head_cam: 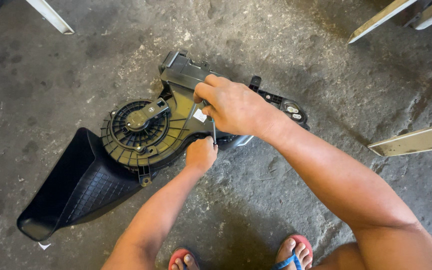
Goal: The person uses a screwdriver to tighten multiple screws on a black plastic blower housing placed on a concrete floor. They reposition the unit and continue securing fasteners until the assembly appears complete.
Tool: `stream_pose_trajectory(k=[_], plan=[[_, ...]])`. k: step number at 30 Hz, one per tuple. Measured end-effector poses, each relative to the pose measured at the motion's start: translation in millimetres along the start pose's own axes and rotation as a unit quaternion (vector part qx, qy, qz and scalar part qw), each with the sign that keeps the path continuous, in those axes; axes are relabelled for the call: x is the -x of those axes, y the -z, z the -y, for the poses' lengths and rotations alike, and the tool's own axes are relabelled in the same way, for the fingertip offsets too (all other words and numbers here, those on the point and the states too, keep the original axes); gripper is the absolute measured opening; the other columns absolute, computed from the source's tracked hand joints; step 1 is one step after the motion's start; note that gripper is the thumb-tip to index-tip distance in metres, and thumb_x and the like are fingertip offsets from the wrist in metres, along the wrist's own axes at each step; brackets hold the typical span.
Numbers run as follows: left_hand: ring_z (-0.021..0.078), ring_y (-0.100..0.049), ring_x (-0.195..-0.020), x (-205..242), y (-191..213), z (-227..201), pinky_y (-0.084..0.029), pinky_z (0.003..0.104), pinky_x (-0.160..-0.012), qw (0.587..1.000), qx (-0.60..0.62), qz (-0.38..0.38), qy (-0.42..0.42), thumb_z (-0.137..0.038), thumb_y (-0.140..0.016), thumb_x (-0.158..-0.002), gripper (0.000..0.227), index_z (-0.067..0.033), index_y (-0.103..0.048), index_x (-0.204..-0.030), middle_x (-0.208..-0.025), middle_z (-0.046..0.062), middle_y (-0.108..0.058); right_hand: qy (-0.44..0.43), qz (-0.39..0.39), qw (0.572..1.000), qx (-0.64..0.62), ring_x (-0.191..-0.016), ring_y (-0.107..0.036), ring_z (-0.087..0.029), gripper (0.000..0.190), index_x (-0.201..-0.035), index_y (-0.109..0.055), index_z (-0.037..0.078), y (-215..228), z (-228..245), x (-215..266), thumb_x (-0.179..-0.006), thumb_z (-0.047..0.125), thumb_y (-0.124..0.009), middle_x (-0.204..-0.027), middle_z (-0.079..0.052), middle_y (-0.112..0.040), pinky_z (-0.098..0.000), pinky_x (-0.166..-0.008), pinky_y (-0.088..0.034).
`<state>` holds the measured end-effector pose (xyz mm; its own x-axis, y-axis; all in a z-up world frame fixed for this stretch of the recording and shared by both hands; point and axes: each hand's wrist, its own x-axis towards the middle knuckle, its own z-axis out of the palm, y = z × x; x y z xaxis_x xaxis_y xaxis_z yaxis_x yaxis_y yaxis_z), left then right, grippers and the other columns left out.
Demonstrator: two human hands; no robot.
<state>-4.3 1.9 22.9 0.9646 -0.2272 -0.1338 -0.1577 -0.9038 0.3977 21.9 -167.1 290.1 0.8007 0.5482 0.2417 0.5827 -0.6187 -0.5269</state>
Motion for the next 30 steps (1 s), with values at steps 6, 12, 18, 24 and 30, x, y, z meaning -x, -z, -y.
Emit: stream_pose_trajectory(k=[6,12,18,24,30], plan=[[0.0421,-0.070,-0.075,-0.1,-2.9,1.9,-0.054,0.055,-0.069,1.000,-0.004,-0.014,-0.008,-0.028,-0.069,-0.089,0.024,-0.0052,-0.069,-0.085,-0.078,0.021,-0.072,0.001,0.005,1.000,0.000,-0.104,-0.064,-0.038,0.024,-0.109,-0.063,0.008,-3.0,-2.8,1.8,-0.086,0.011,-0.071,-0.106,-0.014,-0.061,-0.0485,-0.082,-0.054],[0.0414,-0.070,-0.074,-1.9,-6.3,3.1,-0.054,0.055,-0.069,1.000,-0.014,-0.021,-0.015,-0.028,-0.069,-0.089,0.023,-0.0055,-0.069,-0.085,-0.078,0.021,-0.072,0.021,-0.010,1.000,-0.003,-0.104,-0.064,-0.038,0.024,-0.109,-0.062,0.007,-4.9,-7.3,4.6,-0.087,0.011,-0.071,-0.105,-0.014,-0.060,-0.0477,-0.083,-0.054],[0.0418,-0.070,-0.074,-1.6,-8.3,3.7,-0.054,0.055,-0.069,1.000,-0.020,-0.019,-0.015,-0.028,-0.068,-0.090,0.024,-0.0053,-0.069,-0.085,-0.078,0.021,-0.072,0.033,-0.025,0.999,0.004,-0.101,-0.066,-0.039,0.023,-0.108,-0.063,0.007,-7.0,-10.4,7.1,-0.087,0.011,-0.071,-0.104,-0.014,-0.062,-0.0484,-0.080,-0.055],[0.0426,-0.070,-0.074,-0.3,-12.5,3.6,-0.055,0.056,-0.070,0.999,-0.025,-0.019,-0.001,-0.029,-0.066,-0.091,0.024,-0.0060,-0.069,-0.085,-0.078,0.021,-0.072,-0.159,-0.046,0.979,0.120,-0.081,-0.069,-0.044,0.042,-0.106,-0.057,0.003,-14.2,-19.8,6.1,-0.099,0.042,-0.069,-0.082,-0.021,-0.067,-0.0509,-0.068,-0.055],[0.0434,-0.070,-0.079,5.4,-16.4,0.1,-0.054,0.057,-0.072,0.999,-0.009,-0.039,0.035,-0.032,-0.067,-0.090,0.025,-0.0076,-0.070,-0.088,-0.081,0.022,-0.072,-0.035,-0.010,0.998,0.047,-0.090,-0.073,-0.041,0.021,-0.102,-0.062,0.011,2.4,-37.9,7.1,-0.096,0.031,-0.063,-0.092,-0.015,-0.075,-0.0512,-0.077,-0.056]])
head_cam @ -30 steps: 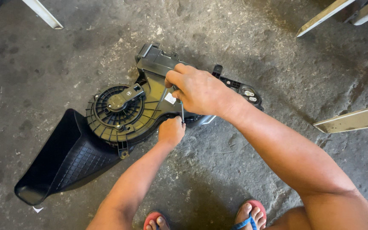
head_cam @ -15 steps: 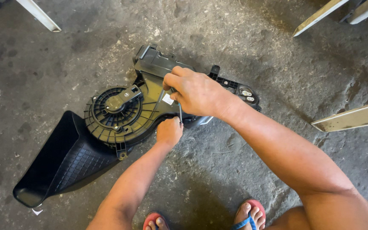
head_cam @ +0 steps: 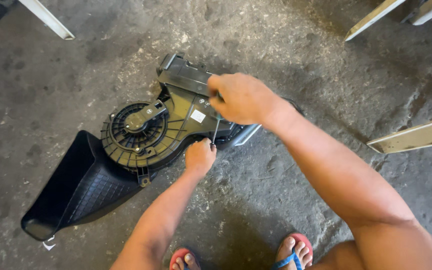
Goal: The person uses a screwdriver to tighten multiple screws on a black plastic blower housing placed on a concrete floor. They reposition the unit and continue securing fasteners until the assembly appears complete.
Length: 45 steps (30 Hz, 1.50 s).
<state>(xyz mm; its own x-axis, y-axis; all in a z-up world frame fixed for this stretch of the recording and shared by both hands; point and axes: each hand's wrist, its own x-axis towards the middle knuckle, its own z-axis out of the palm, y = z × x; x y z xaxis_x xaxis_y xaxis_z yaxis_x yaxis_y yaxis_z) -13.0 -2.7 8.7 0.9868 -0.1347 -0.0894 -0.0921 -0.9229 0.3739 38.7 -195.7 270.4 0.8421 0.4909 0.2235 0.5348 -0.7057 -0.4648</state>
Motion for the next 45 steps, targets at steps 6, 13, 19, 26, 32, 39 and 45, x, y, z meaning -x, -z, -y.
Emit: stream_pose_trajectory(k=[6,13,19,26,32,39,45], plan=[[0.0436,-0.070,-0.081,-0.3,4.7,-10.0,-0.054,0.056,-0.074,0.999,0.020,-0.001,0.050,-0.034,-0.069,-0.088,0.027,-0.0074,-0.073,-0.086,-0.083,0.021,-0.073,-0.175,0.157,0.969,0.079,-0.104,-0.067,-0.042,0.055,-0.123,-0.053,0.004,16.0,17.8,-5.1,-0.097,0.050,-0.071,-0.107,-0.020,-0.067,-0.0494,-0.089,-0.053],[0.0433,-0.071,-0.081,-6.1,-4.5,-11.0,-0.056,0.055,-0.074,0.998,0.016,-0.003,0.065,-0.035,-0.068,-0.089,0.031,-0.0042,-0.072,-0.084,-0.083,0.022,-0.073,-0.005,0.072,0.996,-0.051,-0.101,-0.063,-0.042,0.034,-0.114,-0.063,0.010,7.9,15.6,-1.6,-0.081,0.013,-0.070,-0.108,-0.018,-0.060,-0.0480,-0.082,-0.051],[0.0442,-0.070,-0.079,-4.1,4.3,-18.5,-0.055,0.056,-0.074,0.997,0.038,-0.046,0.052,-0.034,-0.067,-0.090,0.032,-0.0031,-0.069,-0.084,-0.081,0.023,-0.072,0.102,0.009,0.986,-0.134,-0.103,-0.065,-0.037,0.033,-0.113,-0.063,0.008,6.6,25.5,-1.6,-0.080,0.002,-0.064,-0.107,-0.016,-0.063,-0.0451,-0.086,-0.054],[0.0473,-0.068,-0.078,9.1,64.7,-36.2,-0.052,0.059,-0.073,0.997,0.057,-0.042,0.002,-0.031,-0.065,-0.090,0.032,0.0003,-0.063,-0.096,-0.080,0.027,-0.070,0.113,-0.166,0.975,-0.094,-0.093,-0.073,-0.034,0.033,-0.124,-0.060,0.006,45.7,50.0,3.7,-0.093,0.011,-0.070,-0.112,-0.017,-0.068,-0.0423,-0.081,-0.059],[0.0322,-0.075,-0.077,17.4,133.4,6.6,-0.063,0.044,-0.071,0.809,0.564,0.074,0.149,-0.011,-0.063,-0.088,0.016,-0.0021,-0.063,-0.101,-0.088,0.018,-0.075,0.059,-0.177,0.982,-0.017,-0.089,-0.074,-0.035,0.034,-0.127,-0.057,0.006,71.0,59.1,-3.3,-0.097,0.019,-0.069,-0.115,-0.019,-0.069,-0.0447,-0.079,-0.059],[0.0257,-0.066,-0.078,4.6,149.2,36.3,-0.050,0.040,-0.073,0.902,0.428,0.054,0.024,-0.017,-0.069,-0.091,0.029,-0.0023,-0.070,-0.116,-0.097,0.019,-0.073,0.050,-0.098,0.994,0.000,-0.092,-0.069,-0.042,0.037,-0.125,-0.056,0.008,12.8,72.1,-17.4,-0.095,0.023,-0.070,-0.113,-0.020,-0.065,-0.0495,-0.078,-0.056],[0.0361,-0.069,-0.096,1.5,128.3,22.5,-0.053,0.047,-0.083,0.982,0.126,0.050,-0.129,-0.035,-0.068,-0.092,0.028,-0.0122,-0.076,-0.106,-0.101,0.015,-0.075,0.090,-0.088,0.992,0.009,-0.100,-0.067,-0.040,0.038,-0.125,-0.056,0.008,-26.4,85.8,-19.6,-0.093,0.020,-0.072,-0.110,-0.016,-0.061,-0.0485,-0.082,-0.056]])
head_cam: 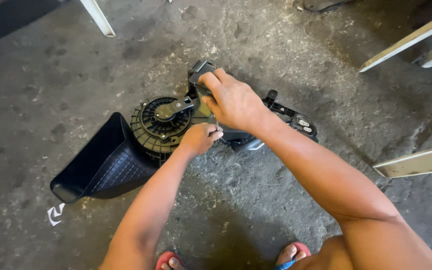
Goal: The person uses a screwdriver to tighten multiple screws on a black plastic blower housing placed on a concrete floor. They reposition the unit and continue securing fasteners until the assembly appears complete.
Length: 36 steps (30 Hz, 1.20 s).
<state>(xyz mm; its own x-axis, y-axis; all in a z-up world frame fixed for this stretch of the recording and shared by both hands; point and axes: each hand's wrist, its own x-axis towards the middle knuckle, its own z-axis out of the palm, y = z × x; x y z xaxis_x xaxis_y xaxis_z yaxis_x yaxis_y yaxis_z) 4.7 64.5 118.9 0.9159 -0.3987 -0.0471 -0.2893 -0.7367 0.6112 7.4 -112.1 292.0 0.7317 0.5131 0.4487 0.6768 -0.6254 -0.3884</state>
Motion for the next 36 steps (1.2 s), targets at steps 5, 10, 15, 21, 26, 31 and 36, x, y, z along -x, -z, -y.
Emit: stream_pose_trajectory(k=[5,10,15,21,26,31,36], plan=[[0.0368,-0.070,-0.092,-2.2,-1.6,11.5,-0.053,0.048,-0.081,1.000,0.009,-0.020,0.010,-0.038,-0.066,-0.089,0.029,-0.0126,-0.078,-0.096,-0.098,0.013,-0.075,-0.007,0.006,1.000,0.017,-0.100,-0.067,-0.040,0.039,-0.124,-0.056,0.008,-9.0,10.1,-5.1,-0.091,0.019,-0.072,-0.112,-0.017,-0.061,-0.0481,-0.081,-0.056],[0.0367,-0.070,-0.090,-0.3,4.9,26.9,-0.054,0.046,-0.079,0.997,0.066,-0.027,-0.030,-0.036,-0.067,-0.089,0.027,-0.0113,-0.077,-0.094,-0.097,0.013,-0.075,-0.040,0.022,0.998,0.045,-0.099,-0.066,-0.041,0.037,-0.125,-0.056,0.008,-14.3,18.7,-10.8,-0.093,0.019,-0.072,-0.111,-0.017,-0.060,-0.0488,-0.081,-0.055],[0.0381,-0.069,-0.089,3.0,6.7,29.4,-0.052,0.048,-0.077,0.997,0.064,-0.018,-0.044,-0.036,-0.069,-0.089,0.028,-0.0100,-0.077,-0.093,-0.095,0.015,-0.074,-0.032,0.026,0.998,0.055,-0.098,-0.067,-0.041,0.037,-0.124,-0.055,0.009,-19.7,30.1,-15.5,-0.092,0.020,-0.072,-0.112,-0.017,-0.060,-0.0489,-0.080,-0.055],[0.0386,-0.069,-0.089,2.6,5.0,34.9,-0.052,0.048,-0.078,0.994,0.085,-0.033,-0.060,-0.032,-0.068,-0.090,0.026,-0.0083,-0.077,-0.093,-0.094,0.017,-0.074,-0.048,0.043,0.996,0.062,-0.097,-0.066,-0.041,0.037,-0.123,-0.056,0.010,-24.8,37.9,-18.2,-0.092,0.020,-0.072,-0.110,-0.016,-0.060,-0.0496,-0.080,-0.055],[0.0393,-0.069,-0.088,1.1,1.2,36.5,-0.052,0.049,-0.079,0.995,0.077,-0.030,-0.048,-0.031,-0.069,-0.089,0.025,-0.0075,-0.077,-0.092,-0.094,0.017,-0.074,-0.050,0.047,0.996,0.058,-0.098,-0.066,-0.041,0.037,-0.123,-0.056,0.010,-24.4,38.1,-16.8,-0.092,0.020,-0.072,-0.110,-0.016,-0.059,-0.0495,-0.080,-0.055],[0.0392,-0.069,-0.089,0.5,-4.0,37.4,-0.053,0.049,-0.080,0.996,0.056,-0.042,-0.056,-0.032,-0.067,-0.090,0.026,-0.0082,-0.077,-0.091,-0.095,0.017,-0.073,-0.024,0.036,0.997,0.058,-0.099,-0.067,-0.040,0.037,-0.123,-0.055,0.009,-19.2,38.8,-13.0,-0.092,0.020,-0.072,-0.110,-0.016,-0.059,-0.0483,-0.081,-0.056],[0.0387,-0.069,-0.090,-2.4,-8.5,37.2,-0.053,0.049,-0.080,0.997,0.042,-0.039,-0.050,-0.033,-0.066,-0.091,0.026,-0.0094,-0.077,-0.093,-0.095,0.017,-0.074,-0.077,0.048,0.990,0.108,-0.085,-0.068,-0.045,0.040,-0.120,-0.056,0.007,-13.6,40.4,-14.6,-0.092,0.030,-0.072,-0.107,-0.022,-0.062,-0.0510,-0.072,-0.057]])
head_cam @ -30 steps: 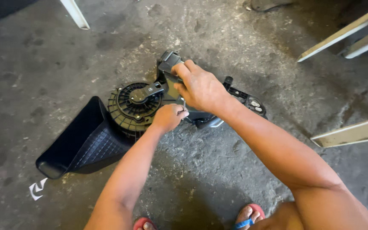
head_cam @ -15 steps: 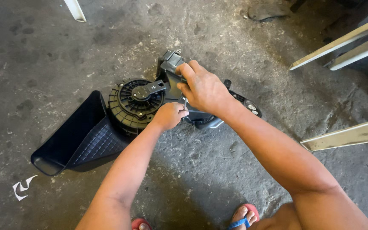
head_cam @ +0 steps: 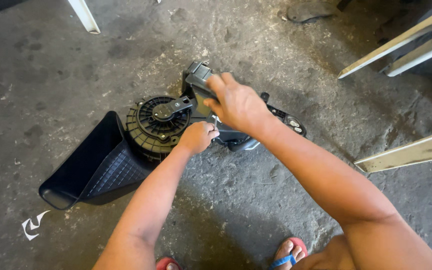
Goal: The person uses a screwdriver to tighten multiple screws on a black plastic blower housing placed on a concrete floor. They reposition the unit and continue securing fasteners until the assembly appears complete.
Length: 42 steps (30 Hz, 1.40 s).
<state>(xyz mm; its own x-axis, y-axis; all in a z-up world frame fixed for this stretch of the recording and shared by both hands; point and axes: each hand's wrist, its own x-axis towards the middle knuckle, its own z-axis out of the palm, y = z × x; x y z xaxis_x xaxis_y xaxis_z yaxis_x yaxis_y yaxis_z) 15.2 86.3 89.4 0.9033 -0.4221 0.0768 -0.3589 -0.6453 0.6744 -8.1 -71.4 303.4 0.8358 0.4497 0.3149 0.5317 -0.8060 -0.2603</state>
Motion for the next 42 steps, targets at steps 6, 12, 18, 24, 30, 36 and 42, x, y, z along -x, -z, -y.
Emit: stream_pose_trajectory(k=[6,12,18,24,30,36,42], plan=[[0.0371,-0.070,-0.095,-0.3,-6.7,-5.8,-0.054,0.048,-0.080,0.999,-0.038,-0.002,0.012,-0.036,-0.062,-0.095,0.028,-0.0124,-0.076,-0.102,-0.102,0.013,-0.074,-0.133,0.119,0.981,0.069,-0.093,-0.071,-0.042,0.037,-0.114,-0.053,0.004,11.1,-20.3,-14.9,-0.108,0.040,-0.061,-0.095,-0.022,-0.070,-0.0499,-0.082,-0.057],[0.0346,-0.070,-0.094,7.6,-3.5,-8.2,-0.054,0.046,-0.080,0.999,-0.022,-0.028,-0.009,-0.037,-0.062,-0.095,0.028,-0.0157,-0.075,-0.108,-0.104,0.010,-0.074,0.200,0.177,0.955,-0.132,-0.099,-0.067,-0.036,0.012,-0.096,-0.063,0.010,28.4,-31.5,-15.1,-0.086,0.016,-0.060,-0.103,-0.016,-0.072,-0.0473,-0.094,-0.050],[0.0357,-0.069,-0.093,7.2,-7.1,-13.9,-0.053,0.048,-0.078,0.997,-0.063,-0.017,0.032,-0.033,-0.056,-0.099,0.026,-0.0151,-0.073,-0.107,-0.100,0.009,-0.073,-0.188,0.178,0.965,0.051,-0.112,-0.067,-0.039,0.042,-0.123,-0.054,0.004,26.1,-16.6,-25.6,-0.108,0.043,-0.055,-0.115,-0.019,-0.069,-0.0502,-0.096,-0.052],[0.0367,-0.069,-0.091,7.2,-9.8,-9.1,-0.053,0.049,-0.077,0.998,-0.056,-0.033,0.014,-0.035,-0.055,-0.097,0.028,-0.0150,-0.073,-0.104,-0.100,0.010,-0.073,-0.095,0.220,0.970,-0.036,-0.120,-0.056,-0.042,0.047,-0.130,-0.050,0.009,31.5,-25.7,-27.0,-0.092,0.031,-0.066,-0.129,-0.023,-0.059,-0.0512,-0.096,-0.046],[0.0367,-0.069,-0.092,-1.3,-9.8,-8.8,-0.053,0.050,-0.077,0.996,-0.087,-0.023,0.003,-0.038,-0.055,-0.100,0.030,-0.0130,-0.072,-0.099,-0.098,0.011,-0.074,-0.028,0.266,0.962,-0.044,-0.122,-0.063,-0.035,0.037,-0.125,-0.064,0.015,37.8,-28.7,-28.6,-0.088,0.013,-0.062,-0.127,-0.020,-0.065,-0.0421,-0.102,-0.052],[0.0361,-0.069,-0.089,6.6,-10.1,-9.4,-0.053,0.049,-0.075,0.996,-0.078,-0.032,-0.001,-0.036,-0.059,-0.096,0.026,-0.0148,-0.074,-0.101,-0.095,0.010,-0.074,-0.231,0.190,0.953,0.035,-0.124,-0.064,-0.037,0.045,-0.126,-0.057,0.004,33.8,-28.5,-20.0,-0.102,0.041,-0.065,-0.128,-0.021,-0.067,-0.0480,-0.103,-0.050],[0.0349,-0.070,-0.089,7.5,-8.2,-15.5,-0.054,0.047,-0.074,0.996,-0.047,-0.064,-0.038,-0.036,-0.060,-0.095,0.027,-0.0156,-0.074,-0.105,-0.100,0.010,-0.075,-0.128,0.253,0.959,-0.018,-0.123,-0.058,-0.038,0.053,-0.130,-0.052,0.009,40.5,-22.0,-20.2,-0.089,0.038,-0.070,-0.132,-0.020,-0.059,-0.0481,-0.099,-0.047]])
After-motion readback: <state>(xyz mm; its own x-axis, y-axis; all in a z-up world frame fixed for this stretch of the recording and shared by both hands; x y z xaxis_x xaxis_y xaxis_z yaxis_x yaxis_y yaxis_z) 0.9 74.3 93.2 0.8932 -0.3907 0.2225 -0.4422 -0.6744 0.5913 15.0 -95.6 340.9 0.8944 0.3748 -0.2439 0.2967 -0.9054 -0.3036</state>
